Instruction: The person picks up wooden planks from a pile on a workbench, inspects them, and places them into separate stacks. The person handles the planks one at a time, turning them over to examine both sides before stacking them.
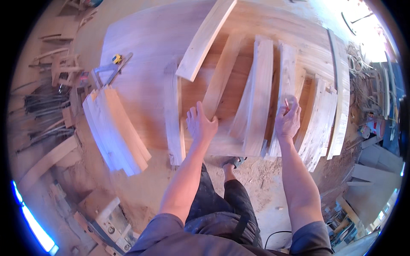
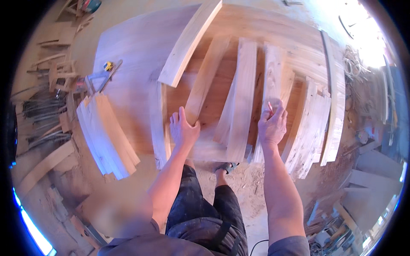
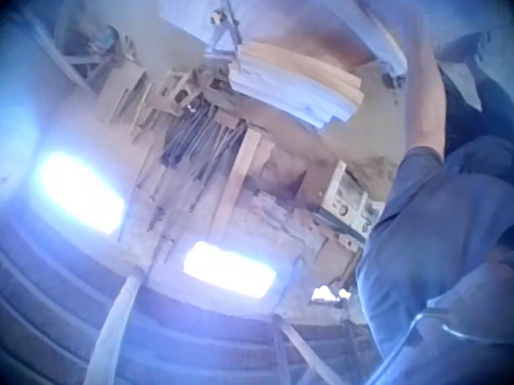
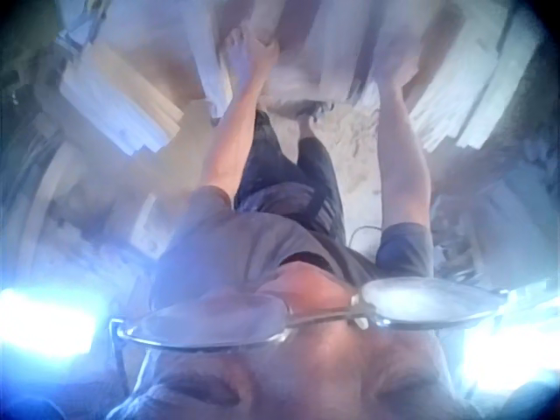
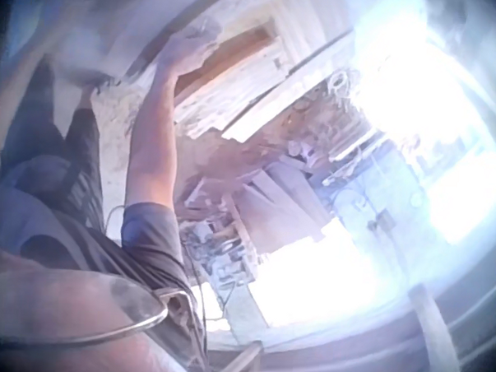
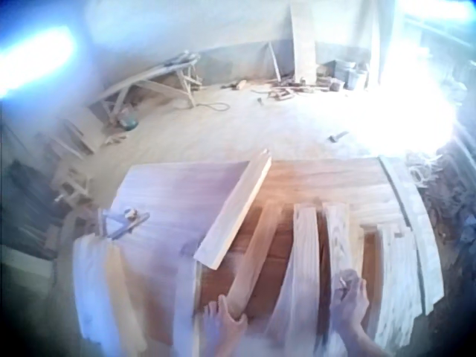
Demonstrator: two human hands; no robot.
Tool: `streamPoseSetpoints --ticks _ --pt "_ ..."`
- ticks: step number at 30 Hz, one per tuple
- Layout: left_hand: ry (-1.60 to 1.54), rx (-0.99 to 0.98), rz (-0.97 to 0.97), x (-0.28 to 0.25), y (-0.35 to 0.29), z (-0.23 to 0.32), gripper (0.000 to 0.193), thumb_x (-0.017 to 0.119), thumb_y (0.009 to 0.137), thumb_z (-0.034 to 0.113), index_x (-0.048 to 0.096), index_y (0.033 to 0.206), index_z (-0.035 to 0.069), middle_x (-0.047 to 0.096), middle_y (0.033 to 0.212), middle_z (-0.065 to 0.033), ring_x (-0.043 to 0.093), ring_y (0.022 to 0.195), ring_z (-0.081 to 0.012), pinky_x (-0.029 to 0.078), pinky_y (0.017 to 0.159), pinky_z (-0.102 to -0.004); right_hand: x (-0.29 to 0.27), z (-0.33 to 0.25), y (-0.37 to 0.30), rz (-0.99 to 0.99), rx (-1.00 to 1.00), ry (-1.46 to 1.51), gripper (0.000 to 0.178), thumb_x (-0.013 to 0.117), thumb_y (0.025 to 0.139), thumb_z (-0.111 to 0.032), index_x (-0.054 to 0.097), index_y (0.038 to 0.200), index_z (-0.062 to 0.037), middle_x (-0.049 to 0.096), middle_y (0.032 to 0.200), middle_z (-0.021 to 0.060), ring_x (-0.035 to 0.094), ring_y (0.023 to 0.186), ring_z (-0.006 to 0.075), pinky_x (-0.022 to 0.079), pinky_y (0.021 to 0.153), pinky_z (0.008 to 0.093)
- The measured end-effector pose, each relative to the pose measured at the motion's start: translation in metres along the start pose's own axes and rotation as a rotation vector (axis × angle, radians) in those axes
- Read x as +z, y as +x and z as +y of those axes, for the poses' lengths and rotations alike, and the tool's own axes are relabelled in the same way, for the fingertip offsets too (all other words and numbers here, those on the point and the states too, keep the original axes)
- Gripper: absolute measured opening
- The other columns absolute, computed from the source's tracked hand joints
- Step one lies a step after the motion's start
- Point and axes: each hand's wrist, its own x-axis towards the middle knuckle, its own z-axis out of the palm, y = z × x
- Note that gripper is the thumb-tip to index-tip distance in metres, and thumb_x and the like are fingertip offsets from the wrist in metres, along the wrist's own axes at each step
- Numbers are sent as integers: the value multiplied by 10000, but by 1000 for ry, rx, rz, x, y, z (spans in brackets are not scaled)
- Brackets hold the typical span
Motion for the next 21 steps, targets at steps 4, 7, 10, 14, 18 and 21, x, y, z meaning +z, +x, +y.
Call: streamPoseSetpoints --ticks 4,7,10,14,18,21 --pt "-76 -19 -4 10 -6 -8 857 853 711 218 470 1446 -1 569 1199 -229 524 1143 -425 444 984 -523 3 10 0 36 11 -18 518 543 969 -289 471 1453 -119 599 1281 205 629 1138 432 525 932 545" --pt "-100 -24 5 16 -8 -15 866 853 714 219 462 1455 0 569 1227 -229 521 1166 -425 444 995 -520 2 5 1 -9 23 -23 504 532 990 -300 470 1458 -123 587 1320 204 621 1174 429 516 963 531" --pt "-125 -45 -23 17 -13 -21 853 848 724 222 466 1454 2 570 1253 -226 519 1197 -415 442 1002 -519 0 2 -3 -26 28 -9 499 527 1003 -303 462 1466 -131 585 1335 194 619 1186 427 514 966 530" --pt "-158 -64 -73 12 -14 -20 868 834 751 193 418 1489 4 553 1272 -215 511 1215 -402 429 1029 -509 -1 3 -2 -86 52 5 490 497 1036 -328 427 1489 -157 553 1416 191 618 1230 411 496 1026 525" --pt "-189 -32 82 7 -28 -47 879 827 772 214 396 1507 1 539 1367 -233 488 1295 -416 394 1098 -512 0 10 -3 -65 3 14 481 487 1037 -340 432 1479 -159 562 1405 190 629 1208 412 507 1008 530" --pt "65 -129 291 -16 -30 -60 797 831 769 204 469 1447 -6 555 1358 -243 488 1301 -404 399 1104 -504 3 16 1 -31 -13 -23 481 494 1025 -326 443 1469 -149 576 1376 189 631 1194 412 511 992 528"
